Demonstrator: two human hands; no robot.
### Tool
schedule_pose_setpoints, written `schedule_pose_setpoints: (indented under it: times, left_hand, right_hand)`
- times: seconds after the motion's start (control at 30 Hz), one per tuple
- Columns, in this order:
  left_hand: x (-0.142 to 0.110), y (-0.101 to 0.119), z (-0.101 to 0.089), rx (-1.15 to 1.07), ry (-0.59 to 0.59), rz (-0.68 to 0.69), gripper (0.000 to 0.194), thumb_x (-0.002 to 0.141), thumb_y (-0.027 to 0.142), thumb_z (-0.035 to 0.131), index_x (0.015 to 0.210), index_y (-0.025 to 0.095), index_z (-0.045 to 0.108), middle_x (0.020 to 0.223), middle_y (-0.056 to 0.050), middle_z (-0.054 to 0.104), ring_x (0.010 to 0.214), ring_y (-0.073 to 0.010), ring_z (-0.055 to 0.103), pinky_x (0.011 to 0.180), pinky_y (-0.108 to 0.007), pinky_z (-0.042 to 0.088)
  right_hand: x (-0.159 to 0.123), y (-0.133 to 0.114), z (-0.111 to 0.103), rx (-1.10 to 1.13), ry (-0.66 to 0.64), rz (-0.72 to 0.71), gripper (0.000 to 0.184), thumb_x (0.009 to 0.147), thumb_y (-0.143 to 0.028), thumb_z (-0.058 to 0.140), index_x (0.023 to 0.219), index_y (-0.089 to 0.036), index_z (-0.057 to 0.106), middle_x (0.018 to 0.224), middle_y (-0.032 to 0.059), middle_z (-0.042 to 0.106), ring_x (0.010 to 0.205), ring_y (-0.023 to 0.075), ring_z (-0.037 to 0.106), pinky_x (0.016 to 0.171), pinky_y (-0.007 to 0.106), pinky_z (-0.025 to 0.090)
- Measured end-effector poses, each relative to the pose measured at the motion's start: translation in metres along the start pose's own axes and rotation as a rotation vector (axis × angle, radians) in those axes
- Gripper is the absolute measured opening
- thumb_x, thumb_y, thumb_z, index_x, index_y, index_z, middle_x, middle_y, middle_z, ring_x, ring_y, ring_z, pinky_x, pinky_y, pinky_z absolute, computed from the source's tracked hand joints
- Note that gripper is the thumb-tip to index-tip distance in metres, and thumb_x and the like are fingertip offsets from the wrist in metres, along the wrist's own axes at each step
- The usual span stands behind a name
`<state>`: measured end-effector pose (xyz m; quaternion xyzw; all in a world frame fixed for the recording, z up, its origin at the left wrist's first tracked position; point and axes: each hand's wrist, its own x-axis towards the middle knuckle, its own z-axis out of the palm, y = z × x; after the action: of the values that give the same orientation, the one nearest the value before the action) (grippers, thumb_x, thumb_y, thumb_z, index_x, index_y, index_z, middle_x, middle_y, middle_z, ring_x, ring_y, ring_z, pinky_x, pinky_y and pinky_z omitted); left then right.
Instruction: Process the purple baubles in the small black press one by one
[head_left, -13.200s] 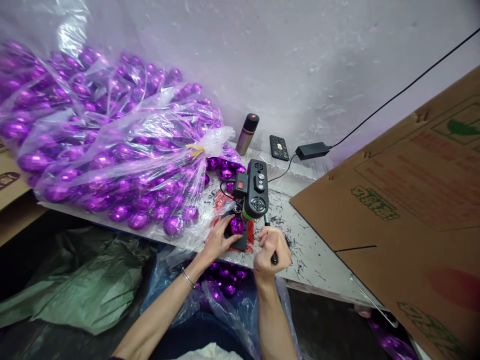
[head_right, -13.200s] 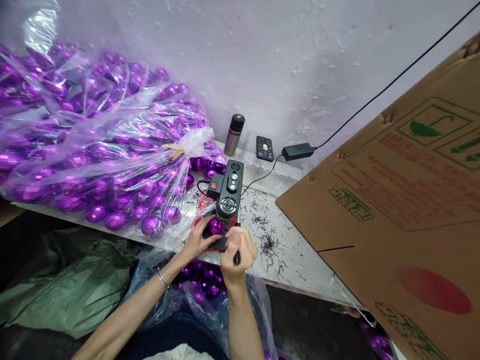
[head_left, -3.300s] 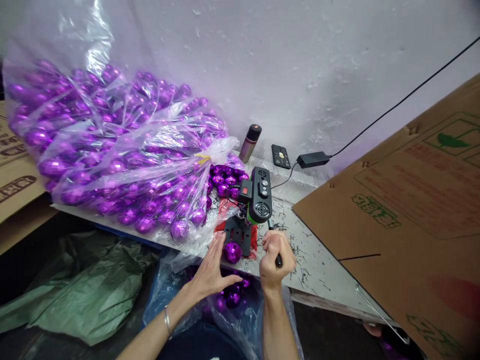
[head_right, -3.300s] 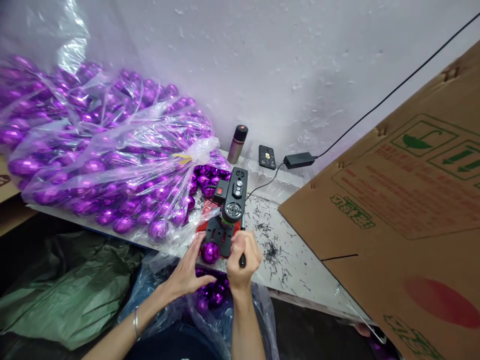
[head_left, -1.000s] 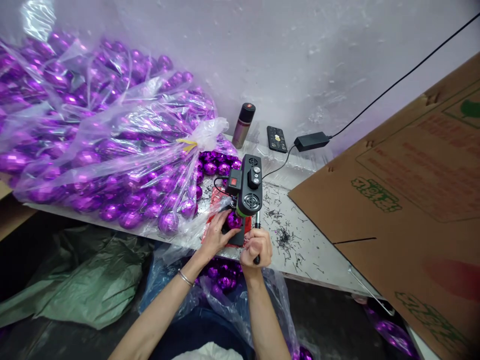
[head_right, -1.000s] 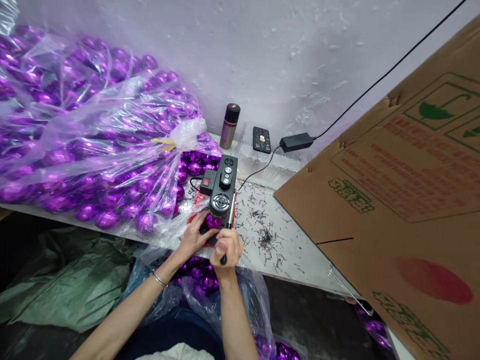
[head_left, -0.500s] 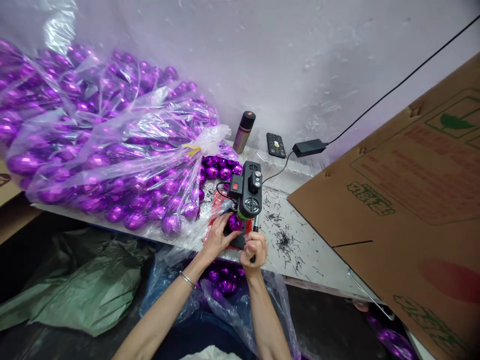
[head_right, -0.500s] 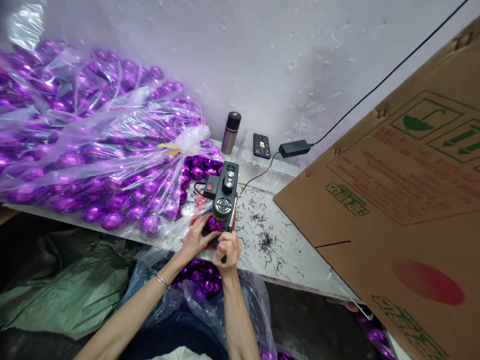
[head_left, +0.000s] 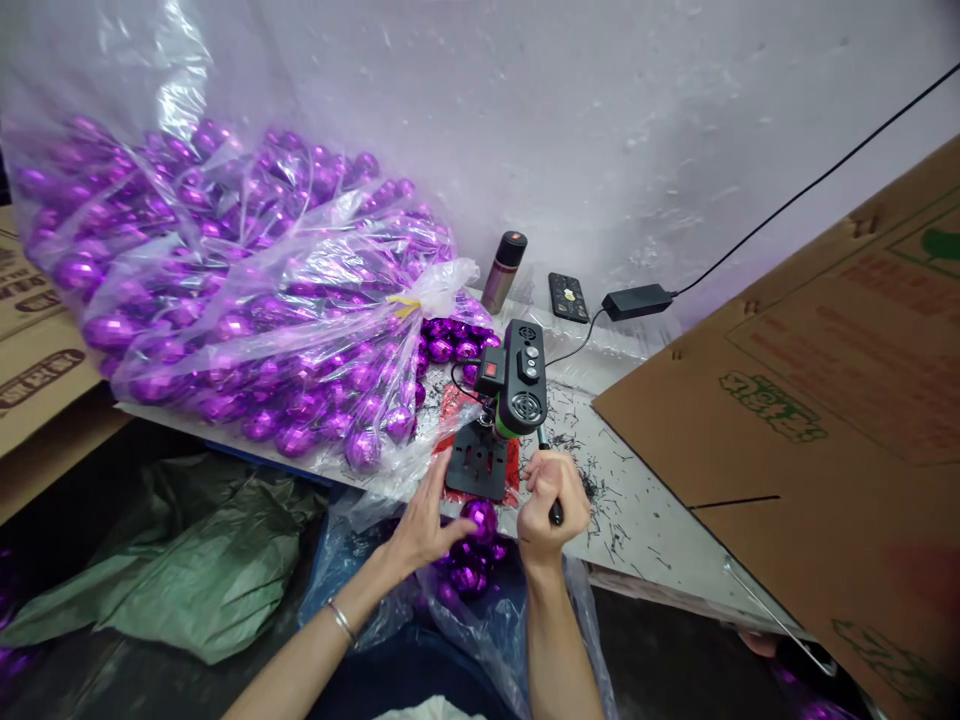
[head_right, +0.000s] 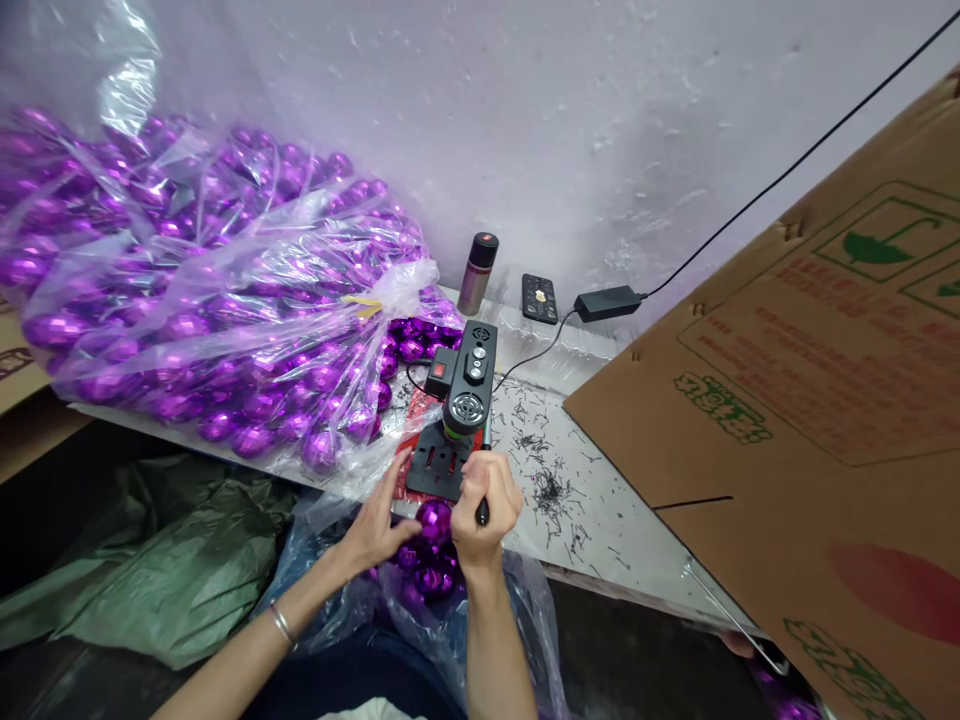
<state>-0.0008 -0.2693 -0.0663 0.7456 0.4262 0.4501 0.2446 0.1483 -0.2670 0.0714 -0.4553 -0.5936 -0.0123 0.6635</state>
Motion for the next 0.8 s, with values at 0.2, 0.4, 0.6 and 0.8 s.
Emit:
schedule_pose_setpoints:
  times: [0.2, 0.4, 0.6, 0.8]
  left_hand:
    - [0.114, -0.027, -0.045, 0.325, 0.188, -0.287, 0.043, 0.104, 0.029, 0.039, 0.137, 0.012, 0.062, 0.138, -0.021, 0.066, 0.136, -0.0349, 0.058, 0.118, -0.059, 0.041]
    - [0.146, -0.054, -0.075, 0.503, -0.062, -0.305, 0.039, 0.104, 0.033, 0.043, 0.124, 0.017, 0.072, 0.118, -0.017, 0.076, 0.112, -0.033, 0.07, 0.102, -0.047, 0.052]
    - [0.131, -0.065, -0.076, 0.494, -0.318, -0.147, 0.06, 0.089, 0.04, 0.071, 0.143, 0.018, 0.056, 0.14, -0.018, 0.064, 0.129, -0.0332, 0.061, 0.108, -0.043, 0.048]
    - [0.138, -0.061, -0.07, 0.661, -0.301, -0.067, 0.081, 0.077, 0.021, 0.077, 0.151, 0.018, 0.044, 0.146, -0.022, 0.052, 0.129, -0.037, 0.056, 0.103, -0.048, 0.05]
  right_hand:
    - [-0.006, 0.002, -0.001, -0.056, -0.025, -0.022, 0.034, 0.099, -0.011, 0.045, 0.067, -0.022, 0.047, 0.066, -0.0012, 0.053, 0.063, 0.0127, 0.054, 0.059, 0.029, 0.039]
    - [-0.008, 0.004, -0.003, -0.08, -0.052, -0.034, 0.032, 0.099, -0.011, 0.044, 0.069, -0.022, 0.048, 0.066, -0.0014, 0.052, 0.066, 0.0136, 0.056, 0.062, 0.03, 0.041]
    - [-0.011, 0.006, -0.002, -0.05, -0.041, -0.035, 0.032, 0.098, -0.01, 0.045, 0.069, -0.022, 0.048, 0.067, -0.0016, 0.053, 0.065, 0.0131, 0.055, 0.061, 0.029, 0.041]
    - [-0.01, 0.007, -0.003, -0.061, -0.049, -0.046, 0.031, 0.098, -0.012, 0.045, 0.069, -0.022, 0.05, 0.065, -0.0013, 0.054, 0.064, 0.0139, 0.056, 0.061, 0.03, 0.043]
